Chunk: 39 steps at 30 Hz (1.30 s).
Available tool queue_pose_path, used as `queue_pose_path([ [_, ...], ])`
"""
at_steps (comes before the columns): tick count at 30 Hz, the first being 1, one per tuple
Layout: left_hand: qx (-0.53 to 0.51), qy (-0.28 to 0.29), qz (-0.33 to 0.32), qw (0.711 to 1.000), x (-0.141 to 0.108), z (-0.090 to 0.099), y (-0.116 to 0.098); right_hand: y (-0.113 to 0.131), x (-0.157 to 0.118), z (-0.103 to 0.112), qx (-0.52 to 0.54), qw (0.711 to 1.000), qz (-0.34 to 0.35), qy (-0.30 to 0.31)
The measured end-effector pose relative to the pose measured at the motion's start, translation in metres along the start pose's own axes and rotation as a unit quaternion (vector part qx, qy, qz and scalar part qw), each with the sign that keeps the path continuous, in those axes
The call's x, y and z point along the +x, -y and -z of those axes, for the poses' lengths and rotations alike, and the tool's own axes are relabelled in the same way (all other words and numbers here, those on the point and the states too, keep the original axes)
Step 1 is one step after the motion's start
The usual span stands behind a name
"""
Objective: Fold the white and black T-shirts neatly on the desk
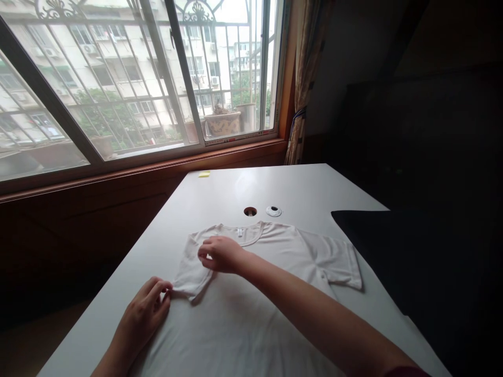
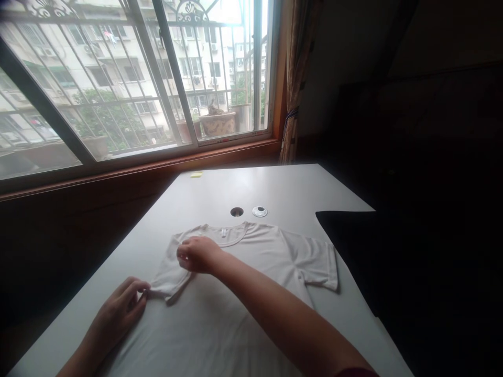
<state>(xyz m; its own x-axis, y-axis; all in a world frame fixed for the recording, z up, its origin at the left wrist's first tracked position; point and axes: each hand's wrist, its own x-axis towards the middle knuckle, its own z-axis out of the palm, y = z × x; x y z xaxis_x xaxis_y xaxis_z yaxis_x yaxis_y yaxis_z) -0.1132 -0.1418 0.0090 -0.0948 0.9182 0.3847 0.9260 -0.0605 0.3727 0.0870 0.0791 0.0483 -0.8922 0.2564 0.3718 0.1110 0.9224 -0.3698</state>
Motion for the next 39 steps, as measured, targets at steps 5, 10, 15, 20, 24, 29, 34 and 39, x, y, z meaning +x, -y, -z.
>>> queue_pose_path([
  [5,-0.006,0.003,0.001,1.0,0.001,0.001,-0.001,-0.022,0.036,-0.014,0.073,0.987,-0.136,-0.046],
  [10,-0.01,0.005,-0.002,1.0,0.002,0.003,-0.001,-0.025,0.065,-0.037,0.132,0.976,-0.172,-0.038],
  [15,0.002,0.018,0.003,1.0,0.003,0.003,0.0,-0.021,0.075,-0.053,0.154,0.975,-0.154,-0.038],
  [20,0.015,0.019,-0.004,1.0,0.003,0.003,0.0,-0.023,0.074,-0.055,0.126,0.98,-0.147,-0.041],
  [24,0.048,0.015,0.0,0.999,0.002,0.005,-0.004,-0.027,0.072,-0.058,0.09,0.986,-0.133,-0.033],
  [29,0.07,0.002,-0.004,0.998,0.001,0.008,-0.011,-0.028,0.067,-0.063,0.038,0.994,-0.101,-0.025],
  [34,0.068,-0.013,-0.018,0.997,0.002,0.009,-0.013,-0.024,0.063,-0.058,-0.042,0.997,-0.06,-0.018],
  [39,0.075,-0.022,-0.026,0.997,0.004,0.008,-0.012,-0.02,0.055,-0.042,-0.08,0.996,0.04,0.0],
])
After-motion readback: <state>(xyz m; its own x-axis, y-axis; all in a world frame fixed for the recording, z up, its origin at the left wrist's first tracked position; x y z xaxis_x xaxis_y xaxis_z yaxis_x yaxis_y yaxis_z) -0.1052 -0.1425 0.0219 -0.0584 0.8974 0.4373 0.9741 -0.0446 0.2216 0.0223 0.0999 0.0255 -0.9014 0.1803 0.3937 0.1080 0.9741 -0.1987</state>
